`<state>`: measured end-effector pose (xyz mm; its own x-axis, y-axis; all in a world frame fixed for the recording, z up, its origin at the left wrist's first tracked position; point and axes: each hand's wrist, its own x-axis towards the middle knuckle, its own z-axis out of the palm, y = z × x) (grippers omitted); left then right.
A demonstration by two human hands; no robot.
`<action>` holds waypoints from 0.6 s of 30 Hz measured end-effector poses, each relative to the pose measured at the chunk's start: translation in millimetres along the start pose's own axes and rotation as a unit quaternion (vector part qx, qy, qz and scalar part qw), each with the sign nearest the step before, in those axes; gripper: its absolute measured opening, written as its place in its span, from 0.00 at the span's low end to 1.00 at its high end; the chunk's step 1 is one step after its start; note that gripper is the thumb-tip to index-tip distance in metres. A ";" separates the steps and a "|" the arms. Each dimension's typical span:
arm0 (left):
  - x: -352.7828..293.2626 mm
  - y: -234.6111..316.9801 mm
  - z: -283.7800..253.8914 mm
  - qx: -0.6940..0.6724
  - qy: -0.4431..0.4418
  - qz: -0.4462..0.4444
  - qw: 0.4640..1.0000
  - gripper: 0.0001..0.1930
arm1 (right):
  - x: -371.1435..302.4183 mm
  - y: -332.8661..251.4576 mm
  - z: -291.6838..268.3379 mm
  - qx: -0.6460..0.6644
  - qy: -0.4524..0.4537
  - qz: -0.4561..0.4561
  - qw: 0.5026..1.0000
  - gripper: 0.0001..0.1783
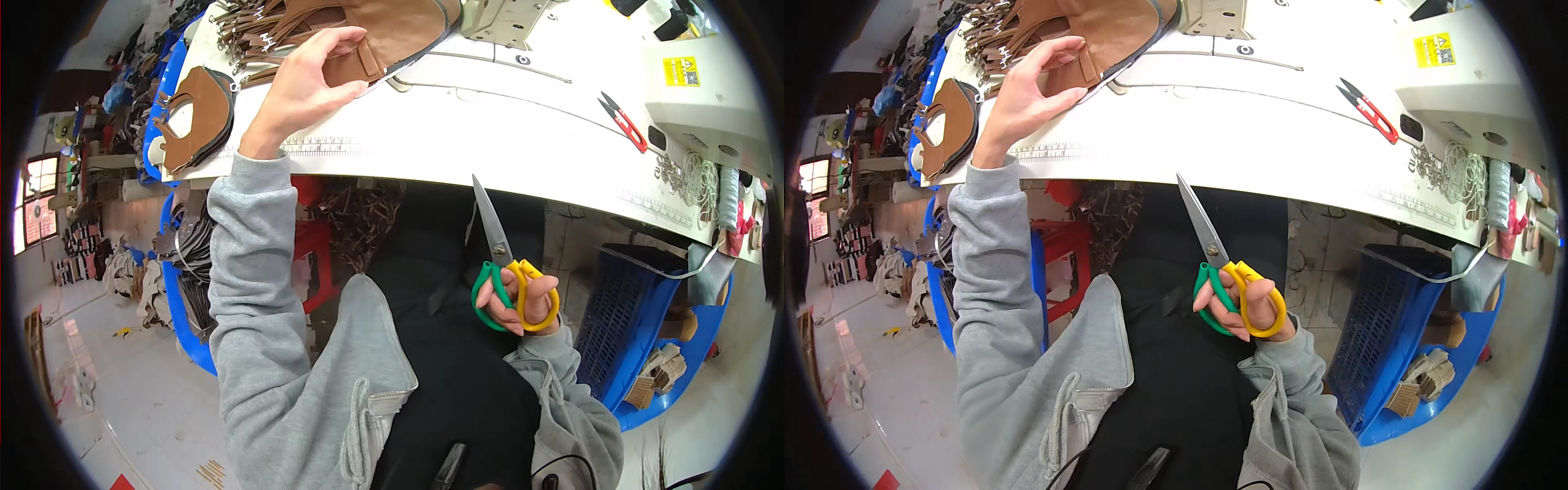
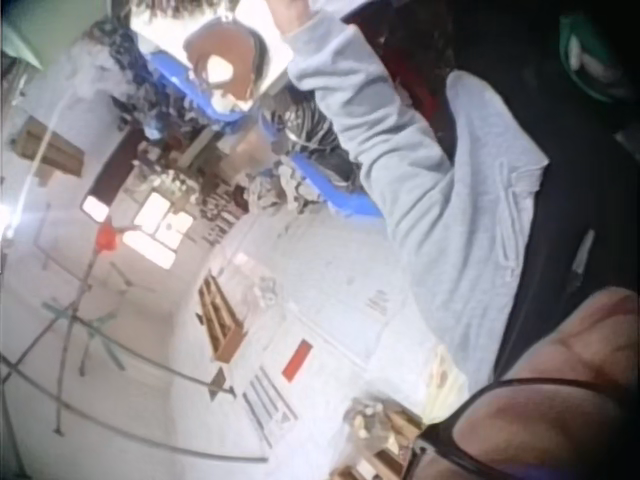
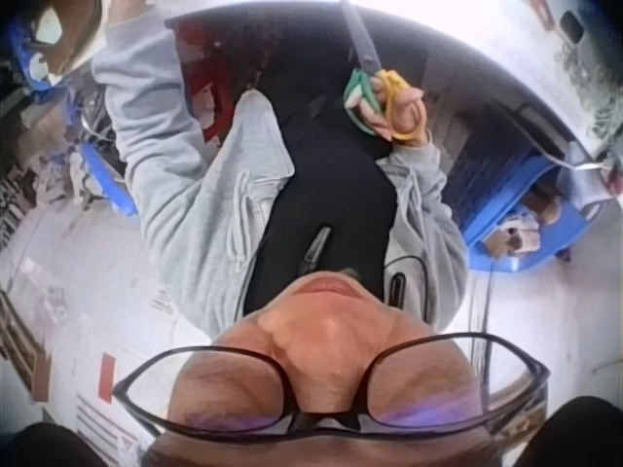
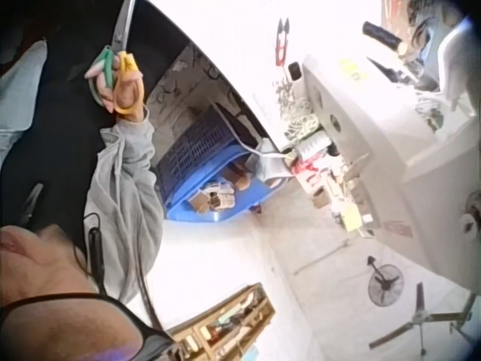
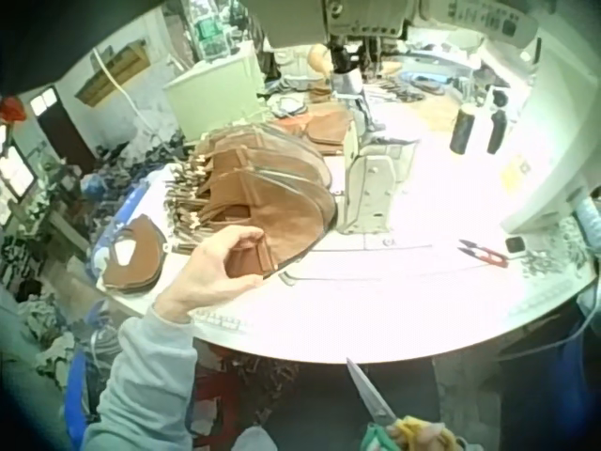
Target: Trim excess material and thread from shoe upper components using scissors.
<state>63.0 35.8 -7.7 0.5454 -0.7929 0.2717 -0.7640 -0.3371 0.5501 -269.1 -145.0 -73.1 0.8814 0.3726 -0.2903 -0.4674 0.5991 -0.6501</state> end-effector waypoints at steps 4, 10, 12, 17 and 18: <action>4.3 6.1 0.4 -0.025 0.016 0.031 0.999 0.26 | -3.3 1.9 0.8 0.019 -0.006 -0.017 1.000 0.54; 0.8 -2.0 3.2 0.114 0.006 0.100 0.988 0.30 | -5.5 3.4 -0.6 0.031 -0.002 -0.033 0.999 0.53; -2.0 -1.4 4.0 0.120 0.008 0.098 0.988 0.31 | -5.4 3.6 -0.5 0.035 0.000 -0.033 0.999 0.53; -4.1 -1.0 -4.2 0.135 -0.014 0.088 0.987 0.34 | -3.4 2.0 0.4 0.026 -0.002 -0.027 0.999 0.53; -4.1 -4.0 -3.3 0.155 -0.033 0.099 0.982 0.34 | -3.5 2.4 0.1 0.025 -0.002 -0.027 0.999 0.53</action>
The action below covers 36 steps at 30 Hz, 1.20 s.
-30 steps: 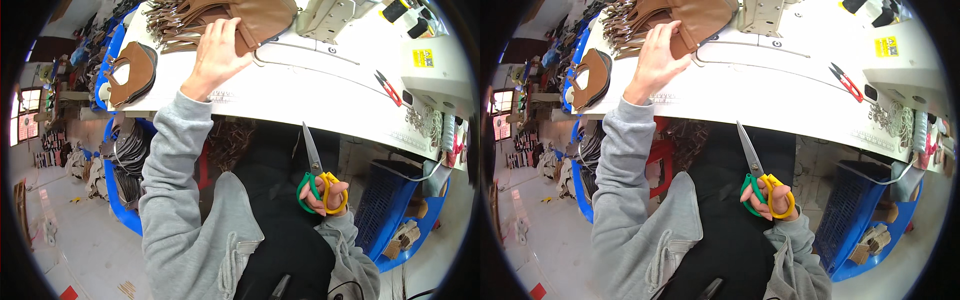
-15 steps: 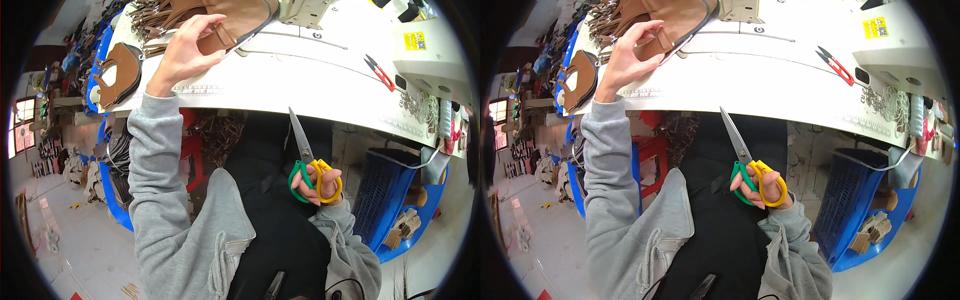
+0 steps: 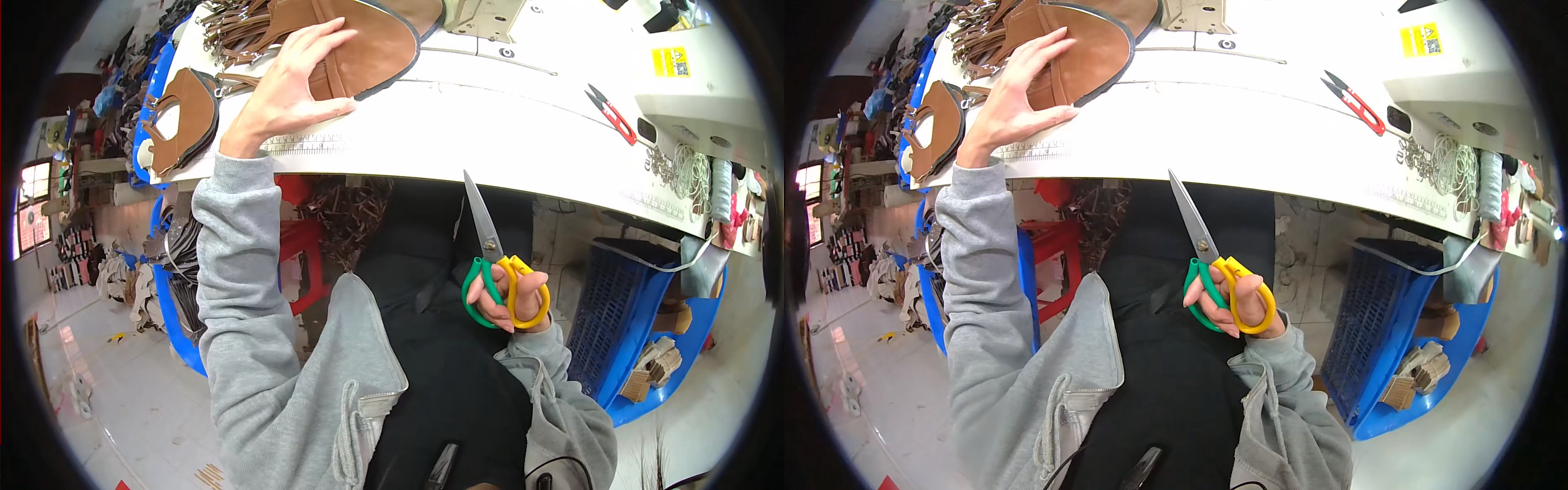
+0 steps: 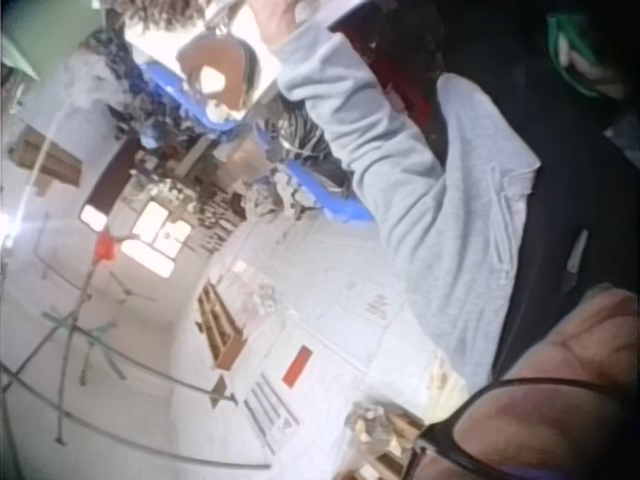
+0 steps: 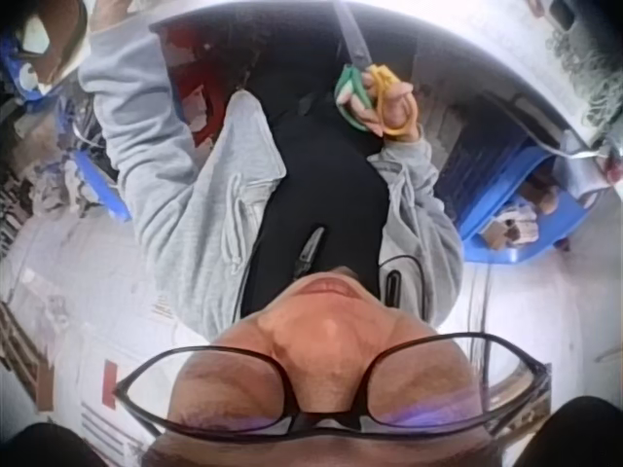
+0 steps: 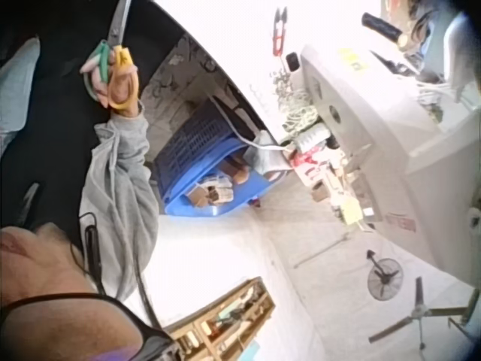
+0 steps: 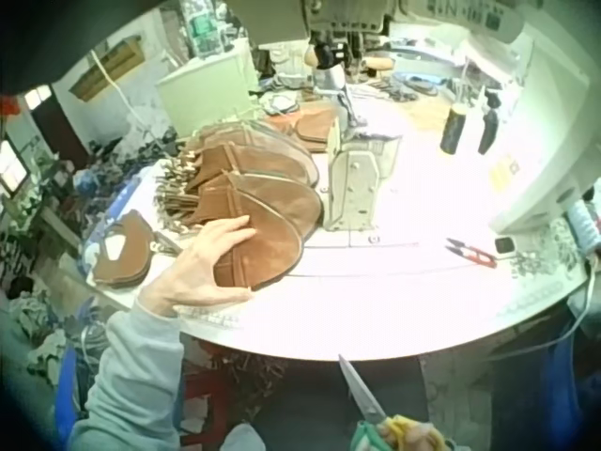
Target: Trim excess material and thread from shoe upper components using scissors.
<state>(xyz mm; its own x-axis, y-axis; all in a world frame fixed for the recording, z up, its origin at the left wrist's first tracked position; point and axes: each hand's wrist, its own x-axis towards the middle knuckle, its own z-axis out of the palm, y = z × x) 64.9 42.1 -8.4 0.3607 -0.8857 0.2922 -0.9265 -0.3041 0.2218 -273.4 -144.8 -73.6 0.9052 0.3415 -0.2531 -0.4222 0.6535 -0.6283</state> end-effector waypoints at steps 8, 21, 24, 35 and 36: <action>-6.7 4.3 -9.9 -0.109 -0.014 -0.004 0.994 0.25 | -0.5 2.1 1.0 -0.003 0.003 -0.010 1.000 0.52; -8.8 123.8 18.0 0.024 0.110 0.037 0.993 0.16 | -10.7 -1.7 2.3 -0.030 0.001 -0.040 0.999 0.55; -16.3 150.0 53.2 0.017 0.068 0.008 0.998 0.19 | -7.6 1.3 4.6 -0.025 0.002 -0.018 1.000 0.55; -37.5 149.8 58.7 -0.137 0.145 -0.171 0.965 0.19 | 7.8 7.5 11.2 0.017 -0.021 0.057 0.998 0.61; -35.9 151.5 59.4 -0.135 0.152 -0.177 0.963 0.18 | 9.7 7.7 12.7 0.016 -0.023 0.063 0.998 0.62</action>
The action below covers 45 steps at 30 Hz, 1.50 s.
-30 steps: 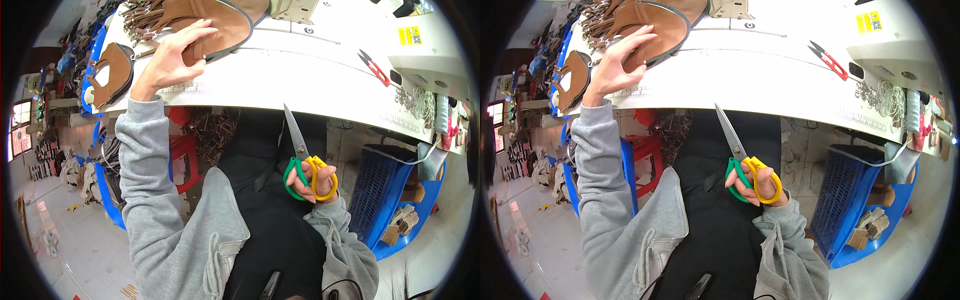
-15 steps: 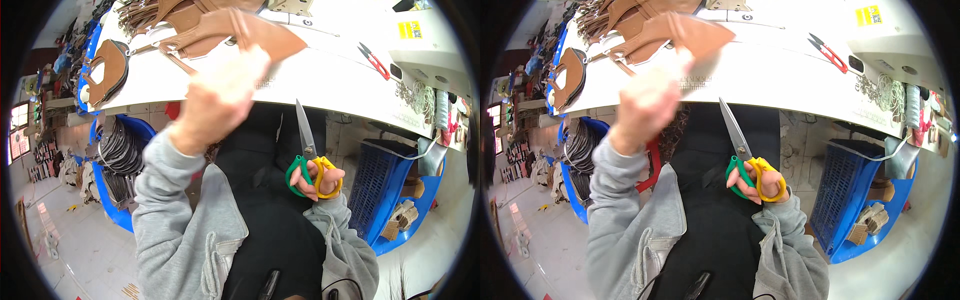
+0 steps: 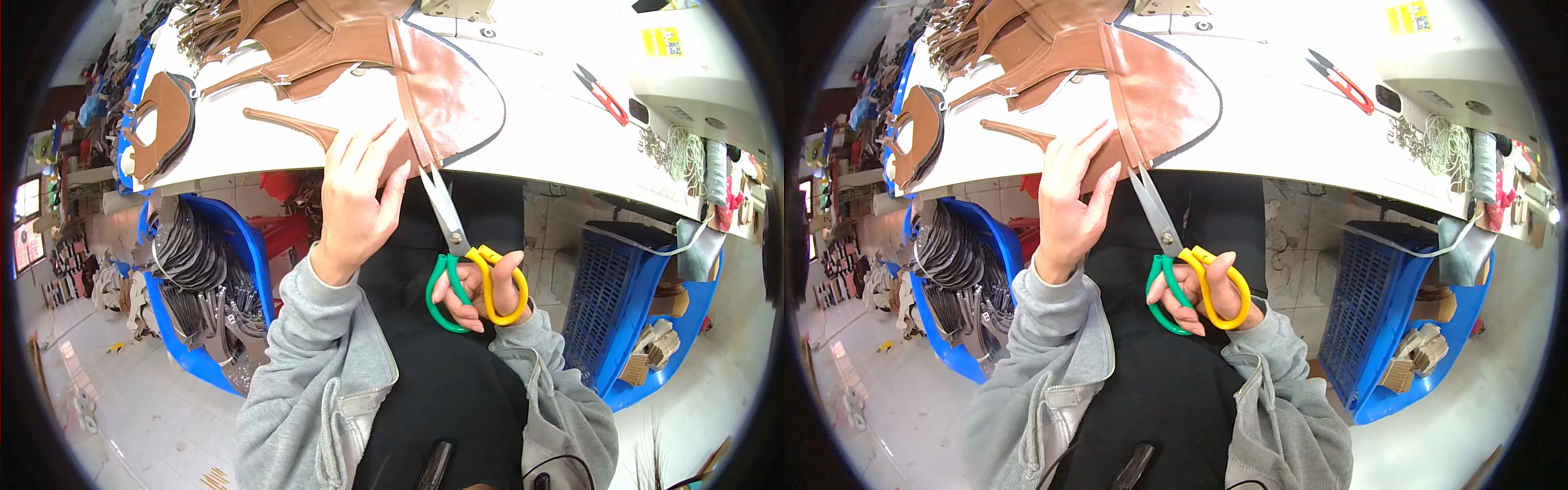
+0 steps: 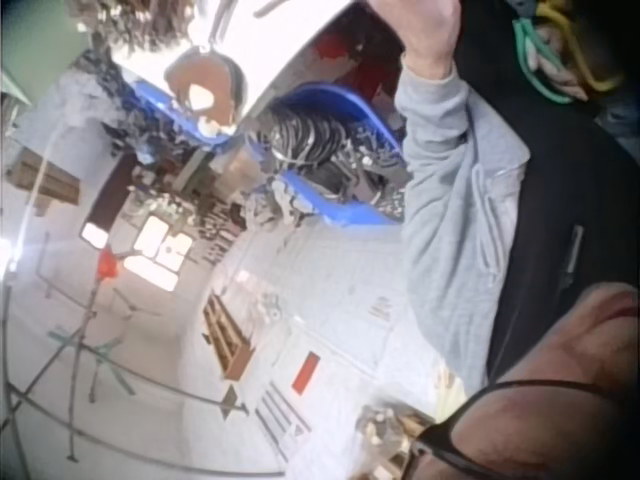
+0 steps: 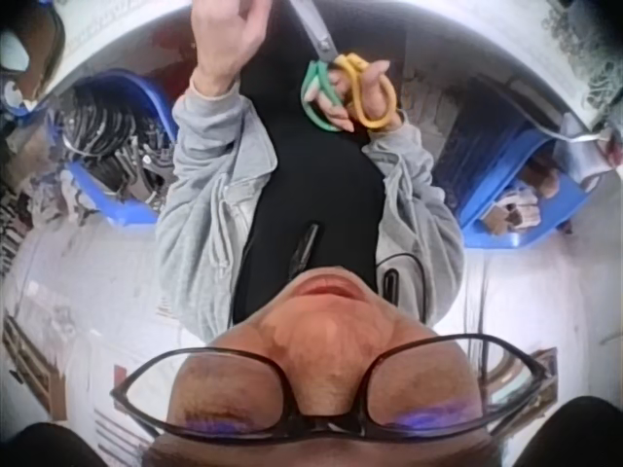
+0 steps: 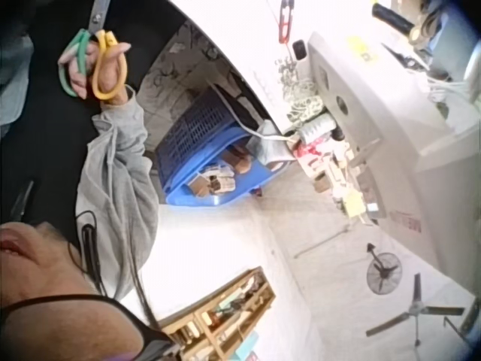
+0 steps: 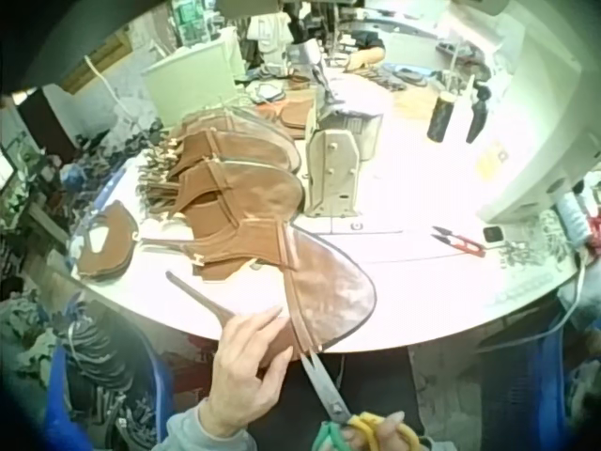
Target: Trim excess material and thread from shoe upper components using scissors.
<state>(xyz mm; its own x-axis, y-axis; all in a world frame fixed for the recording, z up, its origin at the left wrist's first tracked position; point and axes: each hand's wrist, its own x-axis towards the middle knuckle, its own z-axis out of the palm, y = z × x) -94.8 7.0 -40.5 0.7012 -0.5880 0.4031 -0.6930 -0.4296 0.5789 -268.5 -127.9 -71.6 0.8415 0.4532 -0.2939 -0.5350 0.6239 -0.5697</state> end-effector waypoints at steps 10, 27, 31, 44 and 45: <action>1.8 8.9 6.9 -0.006 0.022 -0.022 0.999 0.15 | 7.2 8.0 -0.9 0.036 0.024 -0.048 0.998 0.58; -4.7 7.3 16.7 -0.067 0.064 -0.049 0.994 0.10 | 14.4 2.0 3.0 0.091 0.035 -0.046 0.994 0.55; -5.8 18.2 12.2 -0.031 0.051 -0.030 0.998 0.17 | 6.8 4.5 -2.4 0.117 0.002 -0.056 0.992 0.51; -5.8 16.2 19.8 -0.100 -0.005 -0.024 0.995 0.03 | -3.1 10.3 -2.9 0.084 0.002 -0.025 0.996 0.56; -6.9 16.1 20.2 -0.104 -0.012 -0.020 0.994 0.03 | -3.4 11.5 -2.6 0.077 0.003 -0.023 0.997 0.57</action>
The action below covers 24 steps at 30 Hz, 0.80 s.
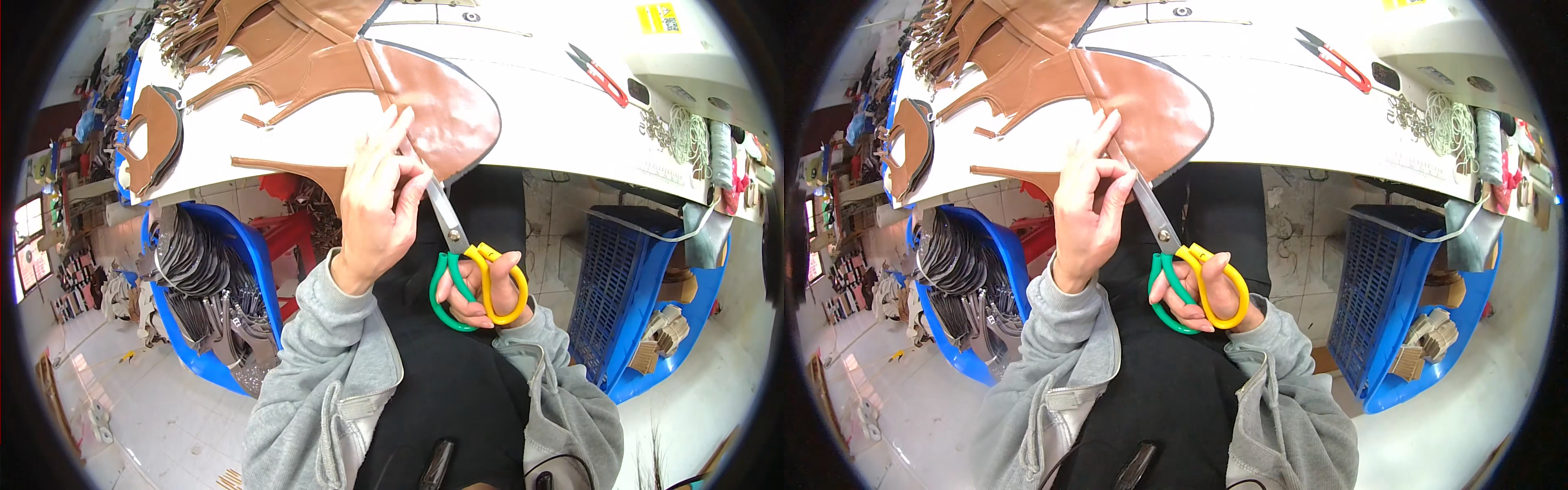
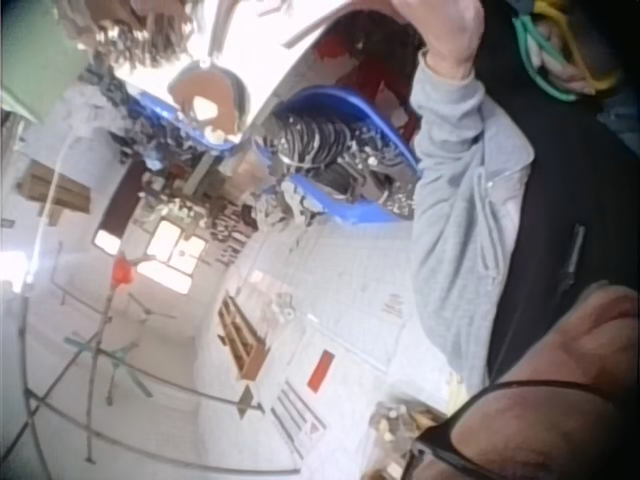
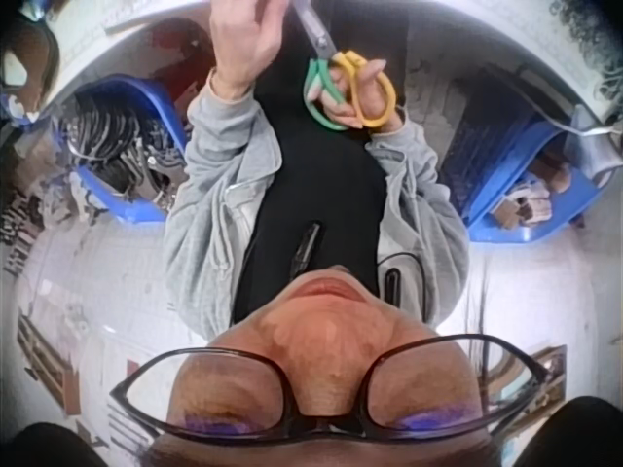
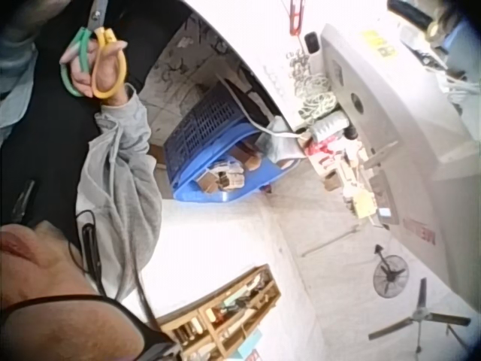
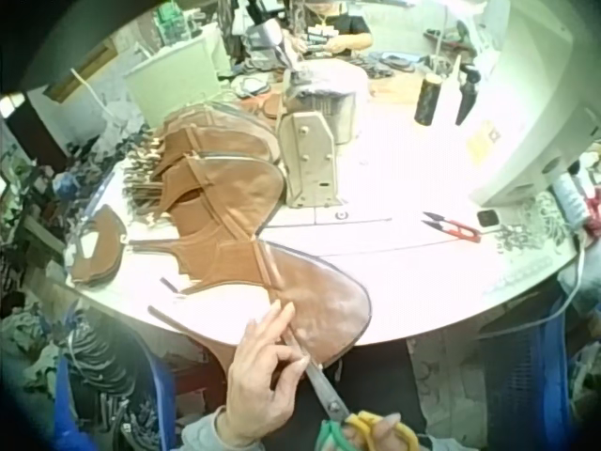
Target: Trim excess material and thread from shoe upper components using scissors.
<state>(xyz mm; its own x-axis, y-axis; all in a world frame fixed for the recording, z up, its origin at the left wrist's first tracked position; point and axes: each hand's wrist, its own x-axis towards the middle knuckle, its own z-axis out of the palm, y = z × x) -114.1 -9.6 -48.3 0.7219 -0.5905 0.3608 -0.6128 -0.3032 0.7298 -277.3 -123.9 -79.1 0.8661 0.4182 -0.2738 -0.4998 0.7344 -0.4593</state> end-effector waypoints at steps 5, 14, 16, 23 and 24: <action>-11.0 8.3 2.6 -0.003 -0.020 -0.007 1.000 0.04 | 4.7 0.2 9.3 -0.030 0.022 0.009 0.999 0.61; -19.4 12.2 -4.8 -0.066 -0.054 -0.028 0.996 0.04 | -3.3 -0.6 10.1 -0.025 0.052 0.021 0.998 0.55; -19.9 12.3 -5.6 -0.070 -0.061 -0.029 0.995 0.04 | -0.6 -0.7 12.8 -0.034 0.059 0.009 0.998 0.55; -24.9 11.1 -8.5 -0.108 -0.109 -0.045 0.987 0.03 | 0.6 -4.6 3.8 -0.063 0.058 0.018 0.996 0.56; -24.7 11.1 -8.6 -0.108 -0.108 -0.045 0.987 0.03 | 0.6 -4.8 4.2 -0.062 0.059 0.013 0.996 0.56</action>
<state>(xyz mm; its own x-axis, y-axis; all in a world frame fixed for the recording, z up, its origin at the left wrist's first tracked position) -136.0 8.0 -44.0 0.6703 -0.7217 0.1727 -0.4490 -0.2092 0.8687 -274.4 -124.9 -73.5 0.8494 0.3649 -0.3812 -0.5256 0.6499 -0.5490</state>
